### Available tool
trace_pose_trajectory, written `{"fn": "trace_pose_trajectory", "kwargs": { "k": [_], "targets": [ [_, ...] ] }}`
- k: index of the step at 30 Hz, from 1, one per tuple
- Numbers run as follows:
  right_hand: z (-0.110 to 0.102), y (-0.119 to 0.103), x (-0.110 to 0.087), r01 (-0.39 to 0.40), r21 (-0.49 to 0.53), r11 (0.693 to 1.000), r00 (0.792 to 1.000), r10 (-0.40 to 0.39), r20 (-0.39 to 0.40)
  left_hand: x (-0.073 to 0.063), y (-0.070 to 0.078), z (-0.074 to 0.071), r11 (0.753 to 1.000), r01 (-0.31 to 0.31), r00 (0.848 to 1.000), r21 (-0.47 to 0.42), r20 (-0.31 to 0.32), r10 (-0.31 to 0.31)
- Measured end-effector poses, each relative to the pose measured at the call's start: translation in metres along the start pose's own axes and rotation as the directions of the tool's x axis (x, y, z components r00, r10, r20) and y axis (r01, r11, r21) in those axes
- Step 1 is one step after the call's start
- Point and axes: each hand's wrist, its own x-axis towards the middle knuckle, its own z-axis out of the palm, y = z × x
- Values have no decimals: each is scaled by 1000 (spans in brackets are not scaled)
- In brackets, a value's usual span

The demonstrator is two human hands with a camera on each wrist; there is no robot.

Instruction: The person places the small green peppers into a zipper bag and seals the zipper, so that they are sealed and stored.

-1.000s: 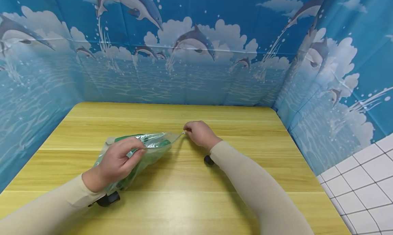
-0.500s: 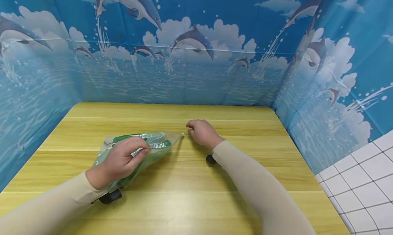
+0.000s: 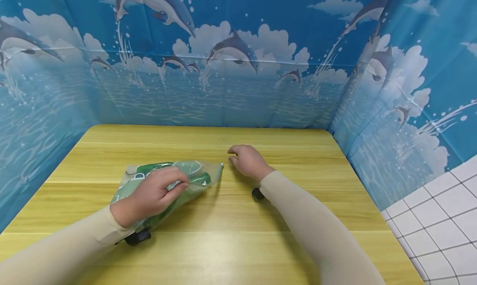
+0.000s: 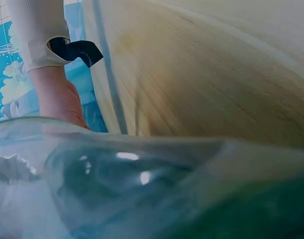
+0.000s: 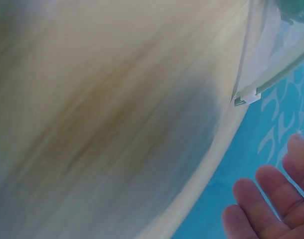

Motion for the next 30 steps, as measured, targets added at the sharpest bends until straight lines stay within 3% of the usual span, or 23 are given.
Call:
{"fn": "trace_pose_trajectory", "kwargs": {
  "k": [9,17,25,30],
  "targets": [
    [-1,3,-3,-2,-5,1000,1000,2,-5,7,2,5,990,137,980,-41,153,-130],
    [0,5,-4,-16,-9,1000,1000,15,-5,13,-2,14,989,144,955,-34,269,-129],
    [-2,6,-6,-24,-25,999,1000,24,1,25,-1,22,990,135,910,-32,399,-111],
    [-3,8,-8,-24,-29,999,1000,24,1,33,-2,29,986,148,869,-75,486,-94]
  ]
}}
